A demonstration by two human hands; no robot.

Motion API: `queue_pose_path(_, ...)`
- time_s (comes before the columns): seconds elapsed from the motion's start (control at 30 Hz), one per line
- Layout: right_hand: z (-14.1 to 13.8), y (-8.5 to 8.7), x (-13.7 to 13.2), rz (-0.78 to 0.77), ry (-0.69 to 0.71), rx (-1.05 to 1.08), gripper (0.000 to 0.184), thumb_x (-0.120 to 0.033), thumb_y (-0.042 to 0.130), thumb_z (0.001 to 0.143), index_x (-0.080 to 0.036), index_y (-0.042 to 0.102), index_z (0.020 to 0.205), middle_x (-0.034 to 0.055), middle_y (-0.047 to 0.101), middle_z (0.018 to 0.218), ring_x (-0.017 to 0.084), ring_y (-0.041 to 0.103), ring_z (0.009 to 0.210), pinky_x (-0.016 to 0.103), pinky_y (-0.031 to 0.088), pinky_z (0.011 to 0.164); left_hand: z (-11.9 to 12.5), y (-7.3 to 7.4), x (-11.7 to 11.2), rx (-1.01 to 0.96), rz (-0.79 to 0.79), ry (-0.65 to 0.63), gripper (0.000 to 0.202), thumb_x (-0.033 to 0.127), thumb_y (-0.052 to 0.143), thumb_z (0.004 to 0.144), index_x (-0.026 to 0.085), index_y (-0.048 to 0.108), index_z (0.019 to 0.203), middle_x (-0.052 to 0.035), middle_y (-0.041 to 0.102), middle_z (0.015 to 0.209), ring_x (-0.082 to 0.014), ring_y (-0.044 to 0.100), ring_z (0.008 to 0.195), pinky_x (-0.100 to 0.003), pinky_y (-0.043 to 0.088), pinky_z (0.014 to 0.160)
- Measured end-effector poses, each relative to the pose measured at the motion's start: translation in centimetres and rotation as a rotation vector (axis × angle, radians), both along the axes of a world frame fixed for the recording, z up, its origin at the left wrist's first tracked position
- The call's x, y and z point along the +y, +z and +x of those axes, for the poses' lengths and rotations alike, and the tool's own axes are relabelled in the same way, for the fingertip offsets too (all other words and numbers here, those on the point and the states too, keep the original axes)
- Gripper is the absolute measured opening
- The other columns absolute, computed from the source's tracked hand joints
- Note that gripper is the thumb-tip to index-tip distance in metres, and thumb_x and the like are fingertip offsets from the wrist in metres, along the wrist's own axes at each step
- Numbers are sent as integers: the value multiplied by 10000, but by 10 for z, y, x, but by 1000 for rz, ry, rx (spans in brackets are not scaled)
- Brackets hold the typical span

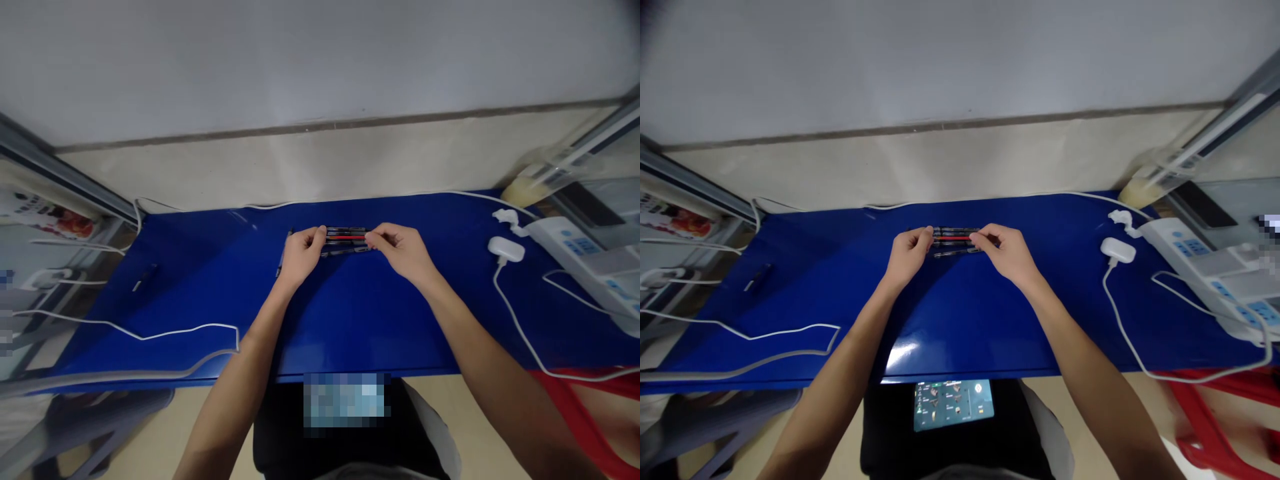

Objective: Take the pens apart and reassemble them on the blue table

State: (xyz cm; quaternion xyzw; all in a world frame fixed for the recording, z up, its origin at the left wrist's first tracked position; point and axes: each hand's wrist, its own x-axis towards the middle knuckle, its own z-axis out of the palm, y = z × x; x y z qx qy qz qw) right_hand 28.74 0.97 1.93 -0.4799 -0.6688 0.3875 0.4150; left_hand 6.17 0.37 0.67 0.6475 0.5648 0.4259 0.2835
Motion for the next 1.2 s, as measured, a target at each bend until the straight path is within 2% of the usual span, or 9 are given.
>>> queue_pose_path(0.1,0,-1,0,15,-19,41,218,-431,747,821,-216,717,839,39,719,827,179,644,699,321,499,662,-1,0,0,-9,18,-2,493,476,416,984,199,358,581,39,338,549,-101,310,531,-290,228,541)
queue_pose_path(0.27,1,-1,1,-34,0,14,365,-485,615,913,-189,695,716,45,677,695,167,622,649,319,493,649,0,-1,0,10,3,-2,491,484,417,981,201,349,586,39,331,549,-101,306,531,-287,228,542)
queue_pose_path(0.37,1,-2,2,-8,-23,59,235,-437,733,831,-203,713,831,41,708,791,173,634,682,322,500,660,0,-3,0,18,3,4,489,484,407,983,200,356,589,35,347,555,-102,312,534,-284,238,546)
queue_pose_path(0.43,2,-3,2,-4,-23,57,227,-426,756,810,-207,721,861,44,718,818,181,644,700,328,504,670,0,-4,0,18,0,11,489,483,403,983,199,360,588,33,358,558,-101,310,532,-284,242,546)
queue_pose_path(0.6,2,-2,1,5,-12,-38,347,-470,618,914,-192,706,728,48,691,710,176,631,664,328,486,665,0,-4,0,18,-5,8,486,478,411,978,200,349,584,31,355,556,-102,311,531,-285,236,539)
queue_pose_path(0.73,1,-1,0,29,-28,24,218,-422,745,823,-209,714,856,37,710,813,174,626,686,315,481,656,1,-4,0,31,-2,22,488,483,404,978,200,365,582,29,366,556,-104,317,529,-284,242,536)
queue_pose_path(0.9,2,2,0,7,5,-84,390,-480,573,939,-193,693,704,40,663,667,171,609,646,318,454,639,0,-4,0,55,9,19,491,483,398,980,199,358,581,32,361,549,-102,317,526,-281,246,542)
queue_pose_path(1.07,2,2,0,17,-17,-31,187,-398,715,849,-213,703,869,29,701,803,161,602,663,300,455,624,1,-4,0,66,19,8,488,477,390,984,199,338,587,34,337,552,-102,309,534,-284,235,548)
queue_pose_path(1.2,3,1,1,-7,1,-84,338,-468,591,927,-199,693,748,40,677,710,179,623,669,319,463,644,2,-3,-1,77,0,1,476,471,387,980,198,344,592,33,329,561,-103,311,546,-283,230,549)
